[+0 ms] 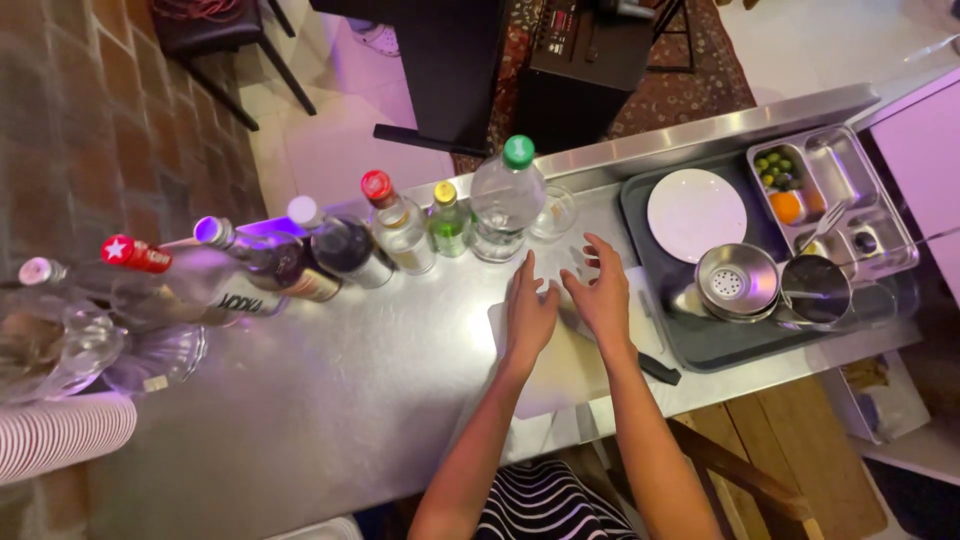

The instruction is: The person organizes bar tools and ingredients on a stainless steel countertop. They move a cocktail shaker, strainer, and glass, then arrange a cutting board and knife. Finally, they line up several bottles of alcohol and mixers in a row.

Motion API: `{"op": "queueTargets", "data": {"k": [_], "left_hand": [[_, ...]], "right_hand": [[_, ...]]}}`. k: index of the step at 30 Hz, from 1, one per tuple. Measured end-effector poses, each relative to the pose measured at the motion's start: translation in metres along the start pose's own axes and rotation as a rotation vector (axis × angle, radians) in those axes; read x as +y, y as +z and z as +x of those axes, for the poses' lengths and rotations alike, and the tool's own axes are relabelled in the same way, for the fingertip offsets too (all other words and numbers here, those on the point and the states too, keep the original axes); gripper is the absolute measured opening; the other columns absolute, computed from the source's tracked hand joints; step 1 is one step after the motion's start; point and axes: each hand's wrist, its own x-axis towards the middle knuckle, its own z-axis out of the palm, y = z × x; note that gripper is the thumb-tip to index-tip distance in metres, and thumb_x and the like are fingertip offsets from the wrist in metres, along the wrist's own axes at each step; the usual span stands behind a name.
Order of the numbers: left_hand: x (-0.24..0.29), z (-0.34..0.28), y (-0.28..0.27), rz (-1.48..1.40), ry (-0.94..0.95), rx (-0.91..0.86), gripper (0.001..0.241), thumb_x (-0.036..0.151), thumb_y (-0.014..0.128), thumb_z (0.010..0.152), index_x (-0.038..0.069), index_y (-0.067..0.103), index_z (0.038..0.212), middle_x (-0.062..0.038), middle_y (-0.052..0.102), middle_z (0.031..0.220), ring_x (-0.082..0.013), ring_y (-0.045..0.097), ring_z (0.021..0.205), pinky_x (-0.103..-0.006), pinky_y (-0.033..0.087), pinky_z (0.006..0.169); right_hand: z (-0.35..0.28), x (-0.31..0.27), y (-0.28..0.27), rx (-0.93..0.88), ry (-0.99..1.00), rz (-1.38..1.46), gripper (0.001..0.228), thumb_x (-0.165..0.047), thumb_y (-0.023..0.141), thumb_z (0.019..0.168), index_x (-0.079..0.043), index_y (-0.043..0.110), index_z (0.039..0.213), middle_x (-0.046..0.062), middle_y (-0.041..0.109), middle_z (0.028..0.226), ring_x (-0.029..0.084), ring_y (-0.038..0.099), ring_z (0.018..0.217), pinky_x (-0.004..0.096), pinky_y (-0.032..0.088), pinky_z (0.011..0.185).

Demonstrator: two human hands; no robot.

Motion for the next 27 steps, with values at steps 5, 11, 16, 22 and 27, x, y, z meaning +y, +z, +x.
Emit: {"op": "queueTargets", "data": {"k": [5, 11, 16, 22, 27], "left_hand": [[-0.006, 0.020, 0.025, 0.006, 0.020, 0.061, 0.076, 0.008, 0.062, 0.094, 0.000, 0.025, 0.159, -0.026, 0.040, 0.154, -0.0312, 0.066, 0.120, -0.0384, 0.053, 0.099], [-0.028, 0.041, 0.053, 0.019, 0.079, 0.169, 0.079, 0.003, 0.059, 0.093, -0.004, 0.019, 0.160, -0.029, 0.032, 0.160, -0.0370, 0.058, 0.129, -0.0385, 0.051, 0.104], [-0.038, 0.047, 0.061, 0.133, 0.186, 0.258, 0.081, -0.004, 0.061, 0.092, -0.006, 0.021, 0.162, -0.030, 0.032, 0.162, -0.0446, 0.045, 0.143, -0.0404, 0.044, 0.111], [-0.019, 0.052, 0.062, -0.140, -0.040, 0.214, 0.083, -0.002, 0.063, 0.091, 0.004, 0.018, 0.160, -0.023, 0.031, 0.163, -0.0321, 0.059, 0.129, -0.0342, 0.053, 0.101], [-0.022, 0.058, 0.069, -0.110, -0.034, 0.128, 0.084, -0.003, 0.062, 0.090, 0.008, 0.019, 0.161, -0.017, 0.037, 0.162, -0.0277, 0.063, 0.124, -0.0335, 0.056, 0.094]], "right_hand": [[0.031, 0.021, 0.011, -0.035, -0.062, 0.082, 0.083, -0.011, 0.084, 0.075, -0.014, 0.046, 0.149, 0.011, 0.059, 0.139, 0.027, 0.063, 0.118, 0.038, 0.054, 0.083], [0.061, 0.034, 0.021, -0.093, -0.049, 0.181, 0.092, -0.010, 0.086, 0.072, -0.013, 0.042, 0.152, 0.011, 0.052, 0.149, 0.029, 0.057, 0.129, 0.040, 0.054, 0.090], [0.074, 0.032, 0.025, -0.154, -0.064, 0.193, 0.099, -0.011, 0.089, 0.068, -0.012, 0.039, 0.153, 0.012, 0.048, 0.149, 0.030, 0.055, 0.131, 0.040, 0.055, 0.091], [0.084, 0.032, 0.027, -0.169, -0.022, 0.219, 0.097, -0.013, 0.089, 0.069, -0.013, 0.042, 0.153, 0.011, 0.053, 0.144, 0.028, 0.059, 0.125, 0.037, 0.056, 0.086], [0.083, 0.045, 0.021, -0.084, 0.038, 0.250, 0.093, -0.012, 0.089, 0.073, -0.011, 0.043, 0.155, 0.011, 0.055, 0.144, 0.027, 0.061, 0.120, 0.037, 0.055, 0.084]]}}
